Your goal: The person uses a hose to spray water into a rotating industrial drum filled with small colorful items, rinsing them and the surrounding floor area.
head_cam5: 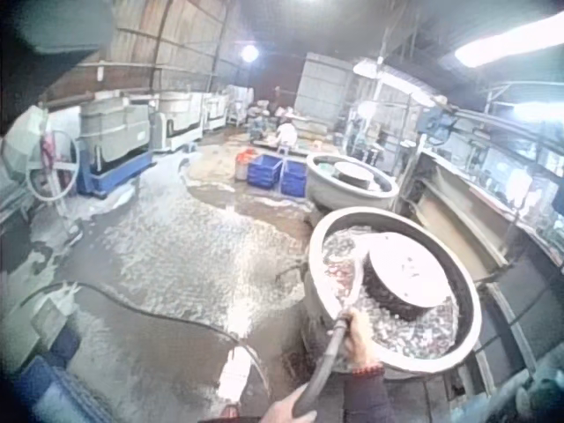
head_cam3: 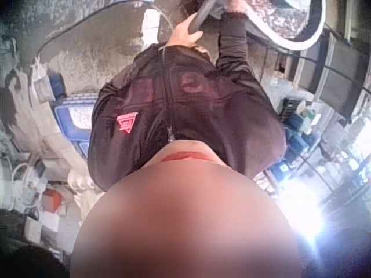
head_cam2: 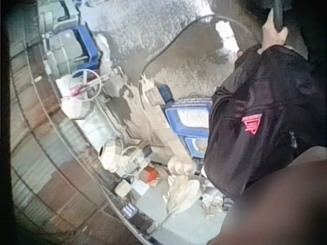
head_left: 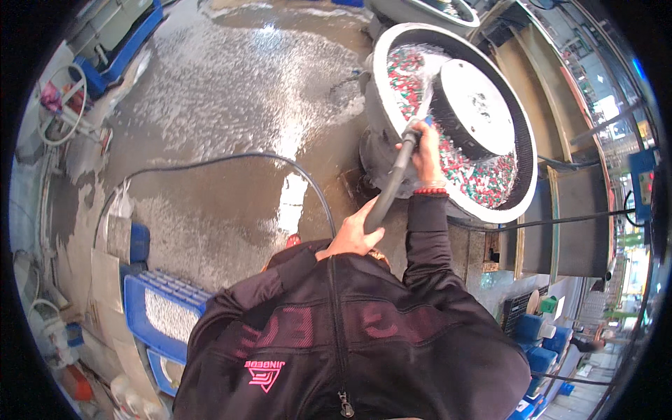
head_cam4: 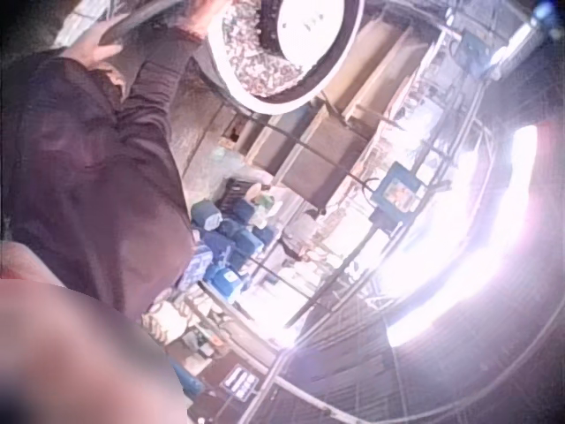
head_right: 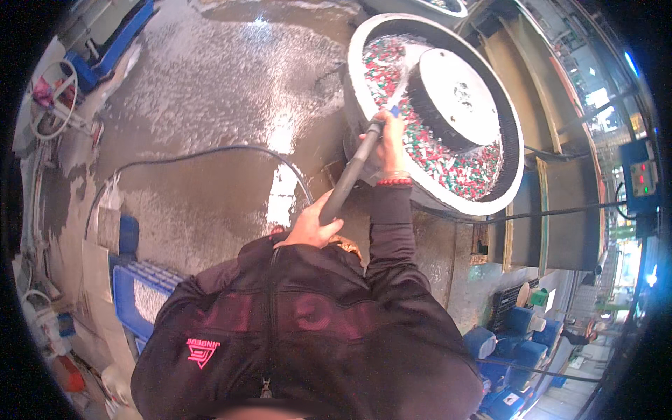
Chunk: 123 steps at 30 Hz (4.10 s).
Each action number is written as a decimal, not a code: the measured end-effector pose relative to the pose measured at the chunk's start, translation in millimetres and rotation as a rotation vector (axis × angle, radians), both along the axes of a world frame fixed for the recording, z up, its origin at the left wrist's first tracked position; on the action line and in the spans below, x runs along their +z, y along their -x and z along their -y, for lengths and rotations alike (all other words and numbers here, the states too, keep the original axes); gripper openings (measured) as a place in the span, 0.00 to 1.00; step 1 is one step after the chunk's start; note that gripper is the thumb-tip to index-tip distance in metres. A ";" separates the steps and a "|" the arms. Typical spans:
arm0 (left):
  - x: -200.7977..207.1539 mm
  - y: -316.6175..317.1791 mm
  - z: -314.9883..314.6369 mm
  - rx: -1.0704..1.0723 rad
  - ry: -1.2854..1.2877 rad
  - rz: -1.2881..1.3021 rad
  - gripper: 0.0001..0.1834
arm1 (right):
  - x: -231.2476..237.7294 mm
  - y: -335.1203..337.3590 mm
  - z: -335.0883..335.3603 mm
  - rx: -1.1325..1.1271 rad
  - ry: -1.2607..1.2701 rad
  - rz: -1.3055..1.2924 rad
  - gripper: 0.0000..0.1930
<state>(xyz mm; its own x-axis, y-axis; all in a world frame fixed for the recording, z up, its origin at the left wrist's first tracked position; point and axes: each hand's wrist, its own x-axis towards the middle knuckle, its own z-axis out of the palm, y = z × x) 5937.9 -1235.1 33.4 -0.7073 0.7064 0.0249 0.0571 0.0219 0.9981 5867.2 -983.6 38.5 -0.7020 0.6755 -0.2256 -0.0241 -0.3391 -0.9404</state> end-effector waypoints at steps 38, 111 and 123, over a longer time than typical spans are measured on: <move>5.8 -19.2 -28.8 -0.466 -0.071 0.570 0.34 | -28.7 -99.0 -25.4 -0.361 0.223 0.165 0.08; -30.7 105.7 116.1 0.599 -0.387 0.726 0.29 | -251.6 -215.8 71.2 0.084 0.132 1.083 0.14; -26.6 108.8 118.1 0.532 -0.355 0.696 0.28 | -359.0 -256.3 57.2 0.515 -0.339 0.856 0.08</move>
